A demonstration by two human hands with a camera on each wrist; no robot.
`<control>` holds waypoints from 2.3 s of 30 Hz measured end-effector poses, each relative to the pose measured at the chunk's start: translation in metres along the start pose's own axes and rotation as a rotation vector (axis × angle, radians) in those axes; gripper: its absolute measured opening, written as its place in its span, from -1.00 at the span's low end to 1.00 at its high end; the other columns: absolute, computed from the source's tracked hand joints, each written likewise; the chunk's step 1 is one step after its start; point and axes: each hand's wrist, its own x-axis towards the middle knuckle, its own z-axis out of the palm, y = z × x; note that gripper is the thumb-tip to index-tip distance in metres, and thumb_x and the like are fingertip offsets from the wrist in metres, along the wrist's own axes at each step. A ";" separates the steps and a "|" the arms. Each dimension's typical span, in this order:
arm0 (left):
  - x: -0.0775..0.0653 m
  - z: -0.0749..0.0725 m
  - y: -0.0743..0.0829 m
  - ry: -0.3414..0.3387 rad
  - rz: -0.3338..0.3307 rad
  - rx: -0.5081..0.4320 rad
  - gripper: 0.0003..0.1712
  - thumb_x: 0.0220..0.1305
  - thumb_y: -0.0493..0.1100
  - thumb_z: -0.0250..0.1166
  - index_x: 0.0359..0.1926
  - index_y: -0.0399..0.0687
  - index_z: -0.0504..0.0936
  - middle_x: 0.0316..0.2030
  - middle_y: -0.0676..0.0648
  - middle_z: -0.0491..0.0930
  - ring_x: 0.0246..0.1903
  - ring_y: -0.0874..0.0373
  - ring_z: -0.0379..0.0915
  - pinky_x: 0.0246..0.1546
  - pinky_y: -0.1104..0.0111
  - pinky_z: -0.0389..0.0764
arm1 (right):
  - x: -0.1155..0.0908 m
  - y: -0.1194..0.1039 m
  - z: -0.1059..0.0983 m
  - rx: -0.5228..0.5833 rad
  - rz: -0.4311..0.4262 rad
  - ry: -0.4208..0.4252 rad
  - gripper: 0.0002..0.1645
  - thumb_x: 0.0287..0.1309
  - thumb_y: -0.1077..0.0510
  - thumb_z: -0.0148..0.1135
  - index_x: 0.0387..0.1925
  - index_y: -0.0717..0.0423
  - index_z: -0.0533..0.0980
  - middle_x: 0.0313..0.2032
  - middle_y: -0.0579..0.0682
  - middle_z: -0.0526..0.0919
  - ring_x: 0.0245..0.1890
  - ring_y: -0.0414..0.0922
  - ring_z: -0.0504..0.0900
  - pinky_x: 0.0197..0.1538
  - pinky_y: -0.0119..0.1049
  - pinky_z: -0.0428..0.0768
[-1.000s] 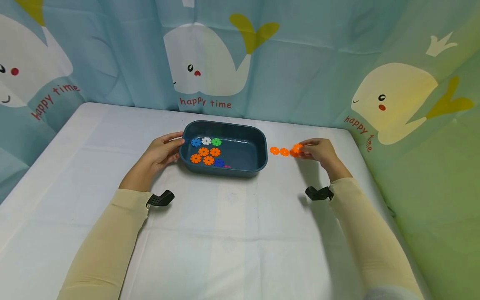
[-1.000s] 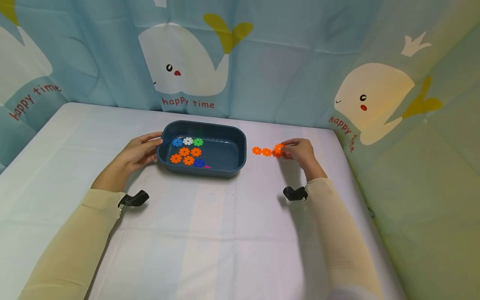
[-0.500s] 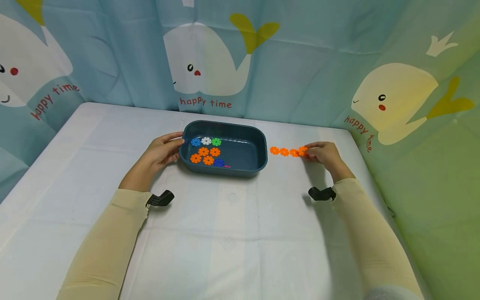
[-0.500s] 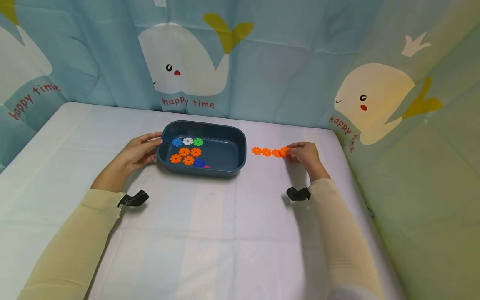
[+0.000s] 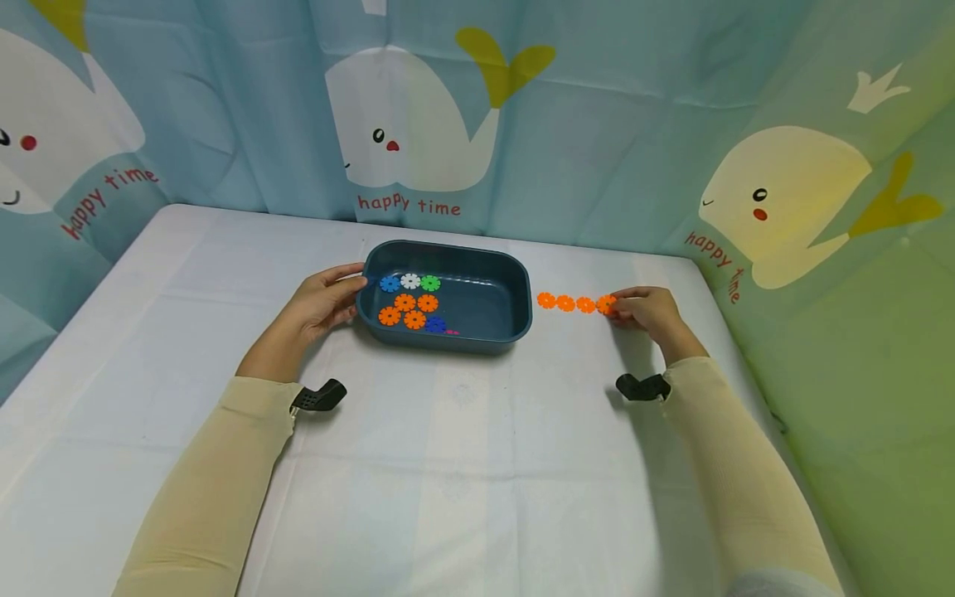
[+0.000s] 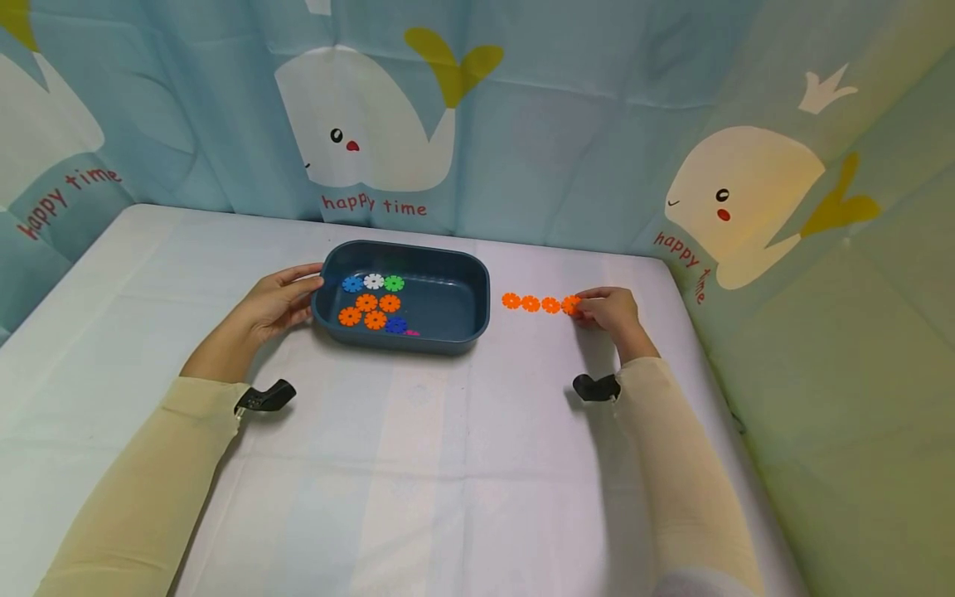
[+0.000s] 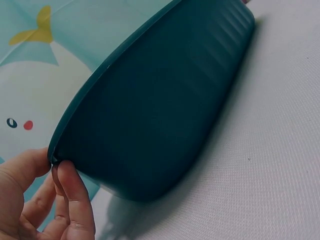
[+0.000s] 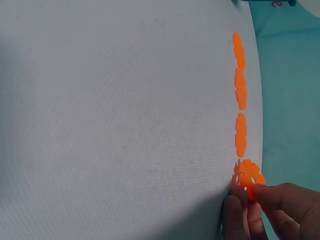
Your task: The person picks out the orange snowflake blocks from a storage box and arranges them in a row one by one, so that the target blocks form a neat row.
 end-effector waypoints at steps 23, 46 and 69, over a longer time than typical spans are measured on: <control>0.000 0.000 0.000 -0.002 0.003 -0.002 -0.35 0.35 -0.17 0.28 0.42 -0.04 0.33 -0.32 0.10 0.65 -0.45 0.32 0.56 -0.45 0.56 0.61 | 0.006 0.003 0.001 -0.062 0.008 0.069 -0.52 0.30 0.26 0.22 0.16 0.48 0.45 -0.54 -0.21 0.65 -0.50 -0.33 0.66 -0.24 -0.40 0.71; 0.002 0.000 0.000 0.021 -0.005 -0.002 -0.38 0.35 -0.19 0.28 0.40 -0.03 0.36 -0.30 0.06 0.65 -0.45 0.30 0.57 -0.46 0.54 0.62 | -0.012 -0.037 0.025 -0.055 -0.107 -0.035 -0.47 0.28 0.21 0.25 0.18 0.47 0.46 -0.52 -0.24 0.68 -0.50 -0.39 0.67 -0.25 -0.45 0.69; -0.002 0.003 0.001 0.045 -0.003 0.025 -0.39 0.38 -0.18 0.25 0.41 -0.05 0.36 -0.09 0.02 0.56 -0.36 0.29 0.57 -0.43 0.56 0.61 | -0.039 -0.090 0.088 -0.013 -0.233 -0.149 -0.55 0.25 0.24 0.27 0.11 0.42 0.52 -0.20 0.08 0.72 -0.37 -0.25 0.73 -0.11 -0.34 0.70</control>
